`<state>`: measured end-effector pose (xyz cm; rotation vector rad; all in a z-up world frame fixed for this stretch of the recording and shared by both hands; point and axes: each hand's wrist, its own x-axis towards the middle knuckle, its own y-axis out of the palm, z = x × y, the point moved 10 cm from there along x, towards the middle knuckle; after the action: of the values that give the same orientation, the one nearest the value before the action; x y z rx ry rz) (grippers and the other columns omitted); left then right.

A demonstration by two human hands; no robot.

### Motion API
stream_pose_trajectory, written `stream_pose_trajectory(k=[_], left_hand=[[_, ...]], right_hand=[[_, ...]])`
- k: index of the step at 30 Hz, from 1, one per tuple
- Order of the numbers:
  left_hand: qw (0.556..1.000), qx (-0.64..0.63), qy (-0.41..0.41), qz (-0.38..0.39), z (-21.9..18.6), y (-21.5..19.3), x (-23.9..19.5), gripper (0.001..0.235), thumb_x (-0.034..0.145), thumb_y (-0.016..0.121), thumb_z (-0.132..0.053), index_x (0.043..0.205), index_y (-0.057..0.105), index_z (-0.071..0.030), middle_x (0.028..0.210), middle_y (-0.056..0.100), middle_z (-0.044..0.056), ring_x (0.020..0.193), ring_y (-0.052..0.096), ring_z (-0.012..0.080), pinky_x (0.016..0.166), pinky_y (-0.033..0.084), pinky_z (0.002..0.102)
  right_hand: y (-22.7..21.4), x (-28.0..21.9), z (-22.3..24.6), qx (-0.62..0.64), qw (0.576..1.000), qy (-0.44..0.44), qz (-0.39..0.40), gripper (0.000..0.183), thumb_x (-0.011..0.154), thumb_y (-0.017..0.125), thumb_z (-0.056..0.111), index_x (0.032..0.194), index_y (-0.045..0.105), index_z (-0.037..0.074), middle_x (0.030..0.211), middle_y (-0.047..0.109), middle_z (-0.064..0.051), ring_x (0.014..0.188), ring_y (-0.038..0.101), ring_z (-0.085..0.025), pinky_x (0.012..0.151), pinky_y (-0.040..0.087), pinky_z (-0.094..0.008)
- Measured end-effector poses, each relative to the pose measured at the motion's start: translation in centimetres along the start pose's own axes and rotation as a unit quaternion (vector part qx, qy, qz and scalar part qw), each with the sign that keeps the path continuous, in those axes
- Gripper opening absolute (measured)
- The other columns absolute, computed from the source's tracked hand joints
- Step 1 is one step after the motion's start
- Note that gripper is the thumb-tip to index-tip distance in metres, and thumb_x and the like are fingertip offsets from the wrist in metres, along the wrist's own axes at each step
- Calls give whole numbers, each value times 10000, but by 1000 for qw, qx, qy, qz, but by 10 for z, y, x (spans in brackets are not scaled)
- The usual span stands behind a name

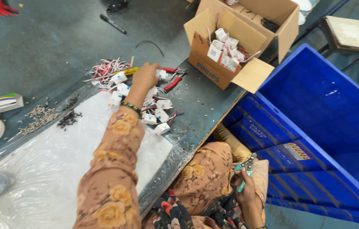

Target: The person strips insulation from the ends of red and white wires attached to small white electrical components using wire cutters. The person repeatedly picks up components from a pile on the table, trims the wires, and places them back down.

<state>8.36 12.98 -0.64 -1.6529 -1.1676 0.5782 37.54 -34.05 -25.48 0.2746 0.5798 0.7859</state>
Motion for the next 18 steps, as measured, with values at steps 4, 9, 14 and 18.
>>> stream_pose_trajectory(k=[4,9,14,18], left_hand=[[998,15,46,30,-17,-11,-33,427,840,804,-345,1225,658,-231,1125,644,107,1062,647,331,865,510,460],[986,-108,99,-82,-13,-65,-94,390,929,752,-308,1272,642,-155,1117,683,84,1036,679,281,889,507,425],[765,-589,56,-252,46,-100,-156,401,1064,670,-201,1398,489,-72,1331,623,88,1237,622,180,1109,480,373],[701,-668,15,-249,76,-80,-207,338,1094,555,-188,1401,463,-82,1272,652,97,1150,678,196,1068,534,372]], right_hand=[[-15,5,-11,15,1000,20,2,331,1014,602,334,885,681,39,721,636,-66,623,565,-172,560,431,-305],[-13,12,-10,26,999,-3,21,323,1039,581,291,885,655,16,1025,724,-97,826,614,-186,705,474,-307],[-16,15,-11,40,999,-6,33,322,1049,555,273,897,648,5,1130,693,-127,1025,642,-241,865,524,-352],[-19,18,-7,39,999,19,16,307,1034,563,314,903,662,54,1018,710,-89,847,637,-217,702,493,-351]])
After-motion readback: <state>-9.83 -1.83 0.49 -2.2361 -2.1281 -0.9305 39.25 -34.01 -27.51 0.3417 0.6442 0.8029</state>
